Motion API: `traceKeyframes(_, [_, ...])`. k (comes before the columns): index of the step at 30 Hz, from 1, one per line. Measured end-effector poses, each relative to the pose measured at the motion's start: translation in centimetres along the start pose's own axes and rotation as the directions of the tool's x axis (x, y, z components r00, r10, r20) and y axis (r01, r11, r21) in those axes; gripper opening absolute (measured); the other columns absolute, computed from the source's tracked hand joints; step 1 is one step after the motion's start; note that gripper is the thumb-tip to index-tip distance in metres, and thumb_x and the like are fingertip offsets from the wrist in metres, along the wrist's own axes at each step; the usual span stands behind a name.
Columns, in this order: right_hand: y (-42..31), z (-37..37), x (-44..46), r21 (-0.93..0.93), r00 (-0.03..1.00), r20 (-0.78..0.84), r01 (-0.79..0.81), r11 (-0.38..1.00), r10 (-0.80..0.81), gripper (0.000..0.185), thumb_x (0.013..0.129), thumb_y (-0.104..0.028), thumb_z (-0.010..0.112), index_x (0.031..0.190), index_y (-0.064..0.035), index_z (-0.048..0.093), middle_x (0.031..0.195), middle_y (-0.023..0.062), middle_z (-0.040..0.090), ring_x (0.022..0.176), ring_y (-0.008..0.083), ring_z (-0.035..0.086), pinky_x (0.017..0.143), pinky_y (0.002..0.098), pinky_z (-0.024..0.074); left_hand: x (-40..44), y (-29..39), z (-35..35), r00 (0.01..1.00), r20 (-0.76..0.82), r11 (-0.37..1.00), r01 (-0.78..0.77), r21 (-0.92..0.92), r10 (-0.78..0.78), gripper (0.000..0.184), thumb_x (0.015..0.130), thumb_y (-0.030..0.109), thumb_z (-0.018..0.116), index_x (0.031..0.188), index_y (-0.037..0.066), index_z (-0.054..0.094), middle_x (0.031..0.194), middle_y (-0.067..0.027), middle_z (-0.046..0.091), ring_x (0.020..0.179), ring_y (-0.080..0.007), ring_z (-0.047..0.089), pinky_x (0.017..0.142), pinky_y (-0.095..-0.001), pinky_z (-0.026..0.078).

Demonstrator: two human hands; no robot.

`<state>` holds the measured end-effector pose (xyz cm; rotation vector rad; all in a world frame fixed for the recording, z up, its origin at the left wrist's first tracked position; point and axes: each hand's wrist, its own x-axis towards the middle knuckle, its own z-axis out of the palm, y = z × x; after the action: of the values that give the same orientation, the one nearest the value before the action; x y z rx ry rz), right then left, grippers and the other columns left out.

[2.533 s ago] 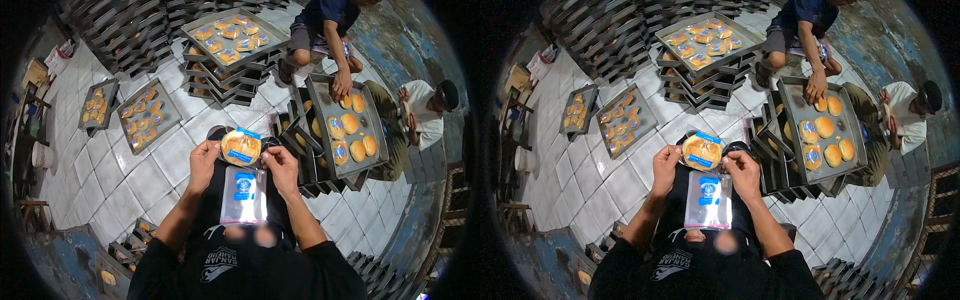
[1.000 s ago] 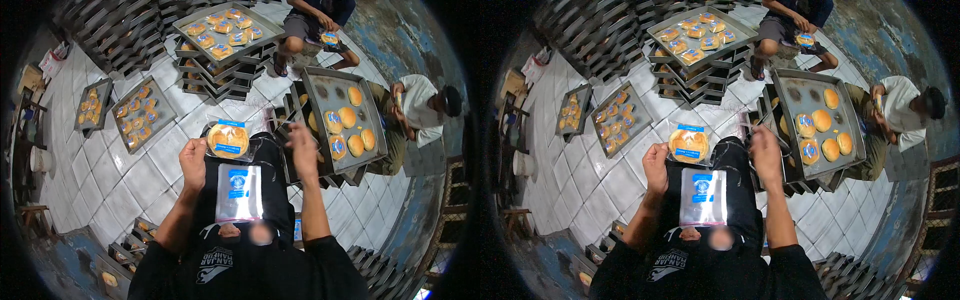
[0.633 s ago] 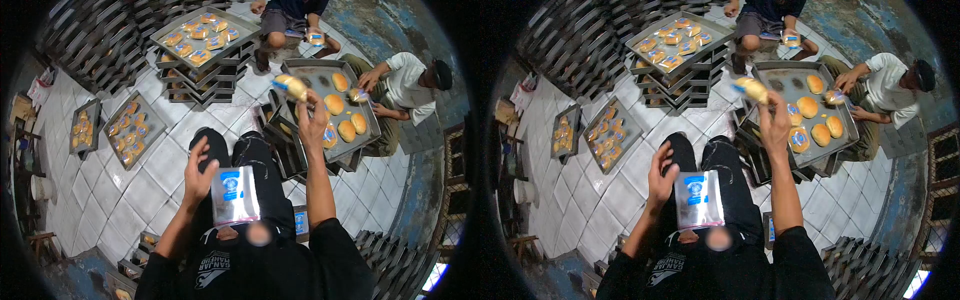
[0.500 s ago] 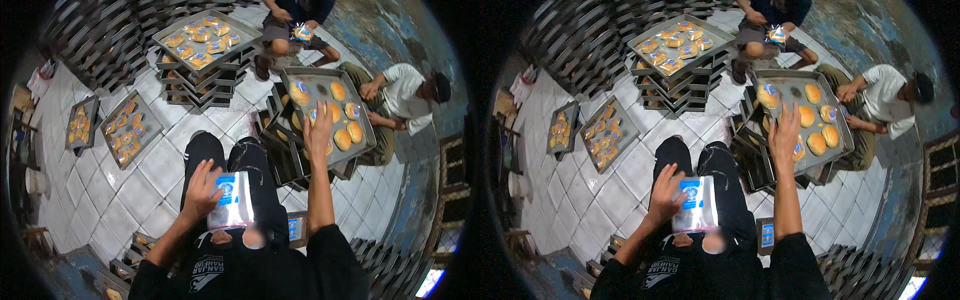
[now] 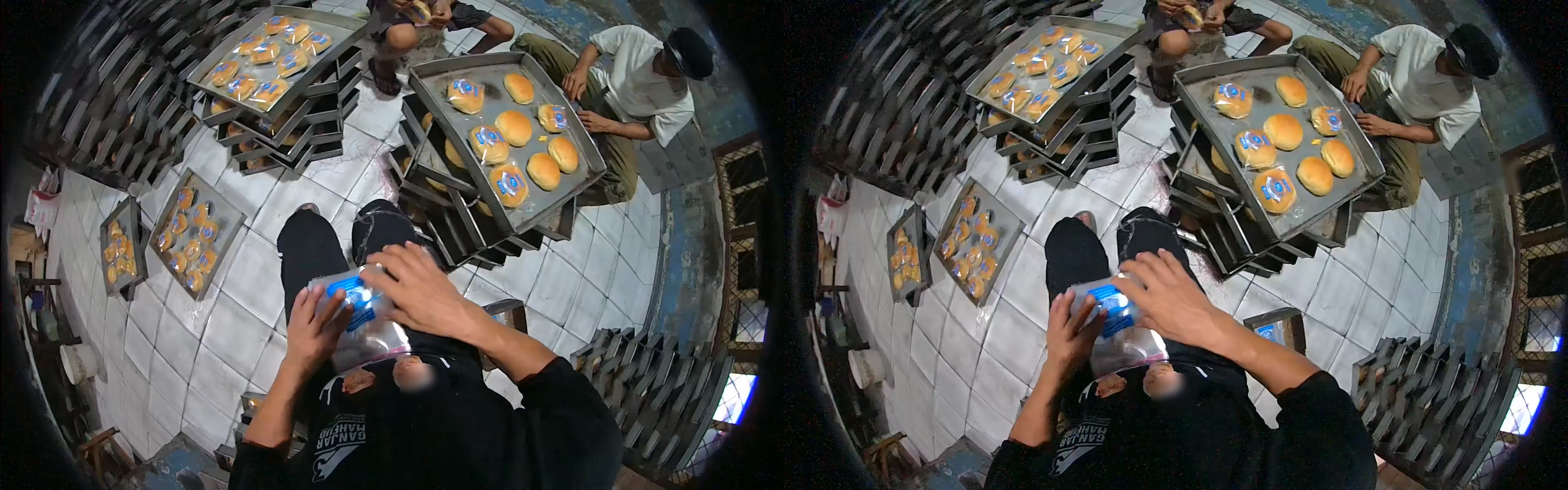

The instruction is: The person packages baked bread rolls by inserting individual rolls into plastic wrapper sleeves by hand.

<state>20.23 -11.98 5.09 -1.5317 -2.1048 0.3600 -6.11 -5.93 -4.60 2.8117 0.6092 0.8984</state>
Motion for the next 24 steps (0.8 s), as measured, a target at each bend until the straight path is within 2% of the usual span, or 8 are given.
traceKeyframes(1, [0.7,0.5,-0.4,0.006,0.996,0.08,0.031,1.0,-0.031,0.035,0.078,-0.013,0.076,0.11,-0.0063,0.063,0.107,0.0104,0.062,0.11,0.0317,0.06,0.114,0.0534,0.0359,1.6,0.8,-0.9,0.993,-0.111,0.999,-0.043,-0.025,0.04,0.049,0.077,0.009,0.082,0.125,0.016,0.072,0.153,-0.0144,0.049,0.142,-0.0347,0.043,0.107,-0.0526,0.044])
traceKeyframes(3, [1.7,0.4,-1.0,0.058,0.983,0.173,0.052,0.997,-0.061,0.031,0.076,-0.007,0.074,0.106,-0.0087,0.067,0.096,0.0081,0.063,0.103,0.0295,0.062,0.104,0.0476,0.0448,6.2,4.4,-1.9,0.844,-0.079,0.733,0.409,-0.544,-0.53,0.041,0.081,0.011,0.081,0.122,0.008,0.072,0.145,-0.0157,0.055,0.135,-0.0301,0.051,0.104,-0.0466,0.048])
traceKeyframes(6, [5.7,-4.2,0.1,0.288,0.992,0.112,0.029,0.957,-0.064,0.031,0.073,-0.002,0.077,0.103,-0.0071,0.071,0.094,0.008,0.066,0.098,0.0287,0.064,0.085,0.0391,0.0541,4.9,2.6,-2.2,0.595,0.685,-0.049,0.739,-0.672,-0.421,0.031,0.097,0.024,0.072,0.107,-0.005,0.07,0.099,-0.0118,0.074,0.093,-0.0197,0.071,0.084,-0.0333,0.056])
traceKeyframes(11, [26.1,-14.3,-0.9,-0.075,0.813,-0.381,-0.502,0.862,0.44,0.031,0.103,-0.03,0.059,0.108,0.0003,0.066,0.094,0.016,0.07,0.084,0.0276,0.068,0.076,0.0387,0.0515,6.5,-0.9,-2.2,0.517,0.631,-0.31,0.576,-0.756,-0.579,0.016,0.093,0.016,0.073,0.089,0.001,0.068,0.071,-0.0069,0.068,0.063,-0.0143,0.065,0.059,-0.0299,0.053])
traceKeyframes(14, [42.7,-14.1,-10.3,-0.393,0.761,-0.242,-0.645,0.656,0.602,0.055,0.102,-0.051,0.051,0.106,0.0014,0.066,0.104,0.0317,0.067,0.098,0.0482,0.065,0.079,0.053,0.0497,6.8,-2.5,-2.7,0.538,0.45,-0.218,0.439,-0.871,-0.713,0.021,0.102,0.02,0.059,0.108,0.001,0.066,0.084,-0.0113,0.07,0.07,-0.0146,0.065,0.066,-0.0288,0.054])
traceKeyframes(15, [42.1,-15.0,-10.1,-0.49,0.59,-0.101,-0.73,0.476,0.801,0.062,0.099,-0.055,0.053,0.111,0.004,0.066,0.108,0.0338,0.067,0.104,0.0473,0.066,0.086,0.0524,0.0509,6.6,-2.6,-3.3,0.52,0.469,-0.231,0.458,-0.859,-0.714,0.028,0.106,0.024,0.052,0.117,0.001,0.063,0.091,-0.0135,0.07,0.073,-0.0152,0.066,0.068,-0.0284,0.054])
traceKeyframes(20, [30.7,-14.9,-8.4,-0.563,0.711,-0.189,-0.644,0.519,0.677,0.07,0.079,-0.059,0.077,0.105,0.0053,0.067,0.1,0.0281,0.071,0.09,0.0392,0.071,0.081,0.0489,0.055,5.2,-4.1,-2.9,0.444,0.432,-0.289,0.354,-0.889,-0.785,0.032,0.108,0.029,0.048,0.115,0.001,0.06,0.109,-0.0197,0.072,0.091,-0.0239,0.071,0.077,-0.0342,0.057])
traceKeyframes(24, [27.8,-14.9,-9.6,-0.006,0.617,-0.127,-0.783,0.622,0.776,0.055,0.079,-0.033,0.085,0.111,0.0036,0.06,0.1,0.0166,0.069,0.094,0.0253,0.068,0.081,0.0392,0.0555,7.9,-5.4,-2.3,0.395,0.42,-0.366,0.209,-0.907,-0.817,0.025,0.107,0.025,0.05,0.107,0.003,0.06,0.117,-0.02,0.07,0.109,-0.0273,0.069,0.088,-0.0398,0.057])
